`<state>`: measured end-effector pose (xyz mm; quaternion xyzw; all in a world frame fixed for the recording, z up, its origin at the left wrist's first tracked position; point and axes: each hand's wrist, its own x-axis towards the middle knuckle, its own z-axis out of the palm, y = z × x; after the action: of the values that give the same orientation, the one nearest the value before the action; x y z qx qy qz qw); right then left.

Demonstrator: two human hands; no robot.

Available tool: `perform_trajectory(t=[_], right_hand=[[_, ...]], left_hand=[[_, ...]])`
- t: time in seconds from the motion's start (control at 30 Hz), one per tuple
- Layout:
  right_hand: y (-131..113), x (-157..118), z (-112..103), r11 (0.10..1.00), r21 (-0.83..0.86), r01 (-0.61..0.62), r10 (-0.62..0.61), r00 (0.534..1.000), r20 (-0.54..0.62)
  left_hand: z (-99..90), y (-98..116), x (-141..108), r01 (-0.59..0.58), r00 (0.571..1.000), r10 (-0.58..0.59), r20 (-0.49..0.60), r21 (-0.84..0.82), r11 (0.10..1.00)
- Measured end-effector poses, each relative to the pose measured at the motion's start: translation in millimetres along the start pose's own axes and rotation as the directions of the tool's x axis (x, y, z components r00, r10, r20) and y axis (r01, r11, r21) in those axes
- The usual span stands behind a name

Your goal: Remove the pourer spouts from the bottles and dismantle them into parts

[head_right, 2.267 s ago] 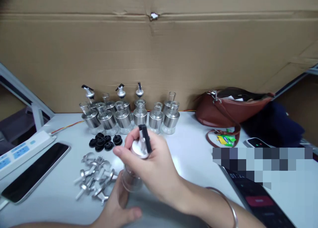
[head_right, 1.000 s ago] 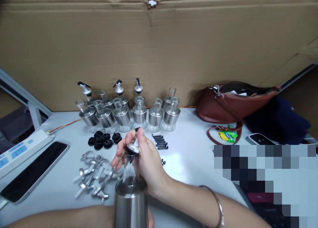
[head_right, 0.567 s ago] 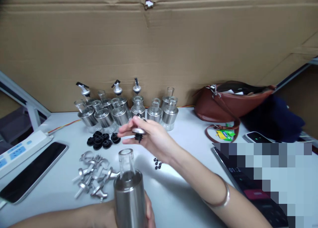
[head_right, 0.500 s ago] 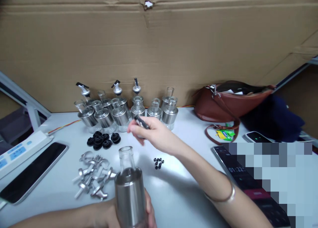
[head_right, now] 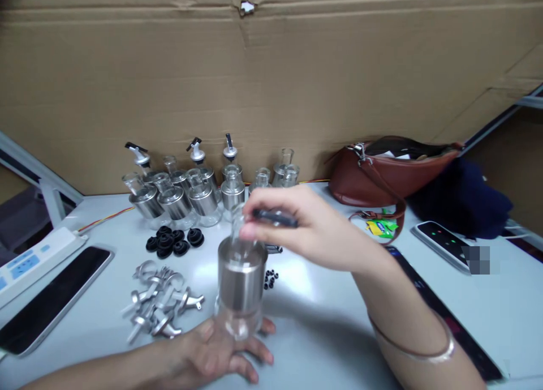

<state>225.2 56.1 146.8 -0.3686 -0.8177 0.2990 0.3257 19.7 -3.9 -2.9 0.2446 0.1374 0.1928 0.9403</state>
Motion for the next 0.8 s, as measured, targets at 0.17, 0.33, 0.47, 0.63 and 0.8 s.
perform_trajectory(t=[0.17, 0.33, 0.47, 0.63, 0.8], right_hand=[[16.8, 0.6, -21.0, 0.967, -0.226, -0.116, 0.019, 0.92, -0.391], [44.7, 10.3, -19.2, 0.885, -0.411, -0.22, -0.02, 0.863, -0.505], [54.8, 15.9, -11.6, 0.859, -0.455, -0.235, -0.068, 0.829, -0.556], [68.0, 22.6, 1.4, 0.824, -0.529, -0.2, -0.134, 0.839, -0.527], [91.8, 29.1, 15.2, 0.792, -0.577, -0.202, -0.125, 0.871, -0.476]], left_hand=[[-7.5, -8.6, 4.1, 0.02, 0.998, -0.015, 0.055, -0.1, 0.995], [-7.4, -7.8, 3.4, 0.035, 0.999, -0.032, 0.031, -0.103, 0.994], [-5.7, -5.8, 3.3, 0.042, 0.999, -0.042, -0.003, -0.109, 0.993], [-7.7, -6.3, 3.9, 0.046, 0.999, -0.047, -0.007, -0.095, 0.994], [-8.2, -6.7, 3.5, 0.046, 0.999, -0.047, -0.006, -0.101, 0.994]])
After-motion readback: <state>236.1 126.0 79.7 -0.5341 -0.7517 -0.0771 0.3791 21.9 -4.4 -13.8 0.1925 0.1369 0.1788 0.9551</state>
